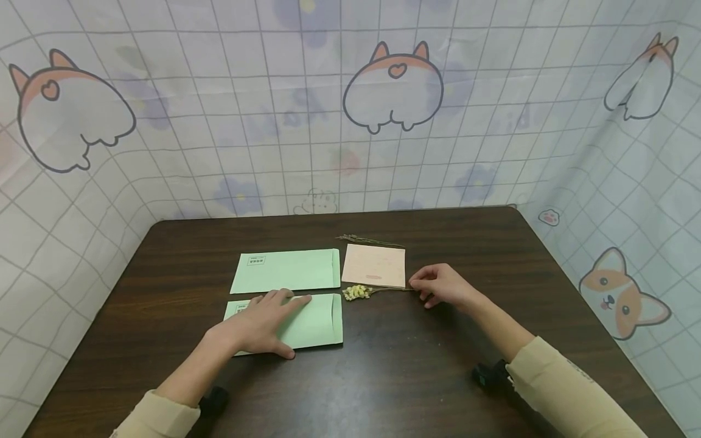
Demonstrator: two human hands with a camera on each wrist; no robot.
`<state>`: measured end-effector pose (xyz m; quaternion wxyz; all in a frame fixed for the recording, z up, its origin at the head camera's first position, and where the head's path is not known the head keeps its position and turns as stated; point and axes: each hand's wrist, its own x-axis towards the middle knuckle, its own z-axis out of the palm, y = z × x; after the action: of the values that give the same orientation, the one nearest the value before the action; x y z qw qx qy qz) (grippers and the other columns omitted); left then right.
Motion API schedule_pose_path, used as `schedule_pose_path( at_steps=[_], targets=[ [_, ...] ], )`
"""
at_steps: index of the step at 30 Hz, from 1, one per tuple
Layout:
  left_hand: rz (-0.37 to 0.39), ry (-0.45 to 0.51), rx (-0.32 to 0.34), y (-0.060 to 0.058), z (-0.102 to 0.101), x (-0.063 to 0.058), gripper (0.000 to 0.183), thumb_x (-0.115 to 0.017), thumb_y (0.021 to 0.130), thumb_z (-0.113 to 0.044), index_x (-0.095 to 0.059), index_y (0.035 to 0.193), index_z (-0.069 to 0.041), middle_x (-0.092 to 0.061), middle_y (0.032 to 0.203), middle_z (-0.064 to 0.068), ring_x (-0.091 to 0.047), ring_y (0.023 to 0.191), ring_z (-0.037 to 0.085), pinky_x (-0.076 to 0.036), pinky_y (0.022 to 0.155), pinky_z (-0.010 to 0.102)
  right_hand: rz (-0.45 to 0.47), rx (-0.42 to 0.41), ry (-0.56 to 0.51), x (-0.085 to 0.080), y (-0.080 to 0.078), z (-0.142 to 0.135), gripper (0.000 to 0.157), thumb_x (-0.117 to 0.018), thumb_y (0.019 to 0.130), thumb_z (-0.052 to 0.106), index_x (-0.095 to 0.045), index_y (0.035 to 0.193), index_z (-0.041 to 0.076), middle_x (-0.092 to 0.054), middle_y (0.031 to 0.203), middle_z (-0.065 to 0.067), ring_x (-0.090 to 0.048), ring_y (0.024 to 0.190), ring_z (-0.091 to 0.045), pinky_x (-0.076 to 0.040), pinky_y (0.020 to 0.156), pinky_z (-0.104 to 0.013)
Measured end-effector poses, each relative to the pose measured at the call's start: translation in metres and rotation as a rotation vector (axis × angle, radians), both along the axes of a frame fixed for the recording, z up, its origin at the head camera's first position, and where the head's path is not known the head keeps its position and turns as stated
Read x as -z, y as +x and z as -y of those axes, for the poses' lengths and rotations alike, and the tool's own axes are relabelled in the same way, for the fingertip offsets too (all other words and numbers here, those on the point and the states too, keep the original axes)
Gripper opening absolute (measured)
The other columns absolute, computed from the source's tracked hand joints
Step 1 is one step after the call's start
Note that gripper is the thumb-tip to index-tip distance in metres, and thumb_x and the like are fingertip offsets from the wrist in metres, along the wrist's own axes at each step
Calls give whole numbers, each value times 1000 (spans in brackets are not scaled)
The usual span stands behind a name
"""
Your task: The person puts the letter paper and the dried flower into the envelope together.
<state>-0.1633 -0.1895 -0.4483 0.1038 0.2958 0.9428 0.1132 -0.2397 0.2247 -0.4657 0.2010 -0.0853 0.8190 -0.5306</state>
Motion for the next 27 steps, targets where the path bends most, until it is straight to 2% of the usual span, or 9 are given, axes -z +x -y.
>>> schedule_pose_path(
  at_steps=[5,15,20,27],
  targets=[
    [0,-4,-1,0,0,0,102,-91,74,-45,-41,159,-17,-45,145,14,-44,134,35,-36,103,64,-45,-13,43,-1,-2,2,23,-67,101,11,-71,115,-8,-65,93,-17,-60,72,-21,-61,63,-38],
    [10,-7,-4,0,-1,-1,102,-91,75,-45,-41,158,-16,-45,144,15,-44,133,36,-36,103,64,-122,-31,152,2,-3,8,12,-73,96,10,-77,104,2,-69,89,-8,-57,68,-22,-59,59,-37],
    [6,-4,-1,1,-1,0,102,-91,74,-45,-41,158,-16,-45,144,15,-45,133,36,-36,103,64,-161,-44,199,6,-4,10,8,-75,94,7,-77,100,3,-68,83,-5,-59,66,-21,-60,59,-37],
    [5,-5,2,1,-1,0,102,-91,74,-46,-41,158,-16,-45,144,14,-45,133,35,-36,102,64,-189,-39,251,3,-3,14,6,-77,92,7,-76,93,1,-66,75,-4,-65,58,-20,-59,56,-35]
  ],
)
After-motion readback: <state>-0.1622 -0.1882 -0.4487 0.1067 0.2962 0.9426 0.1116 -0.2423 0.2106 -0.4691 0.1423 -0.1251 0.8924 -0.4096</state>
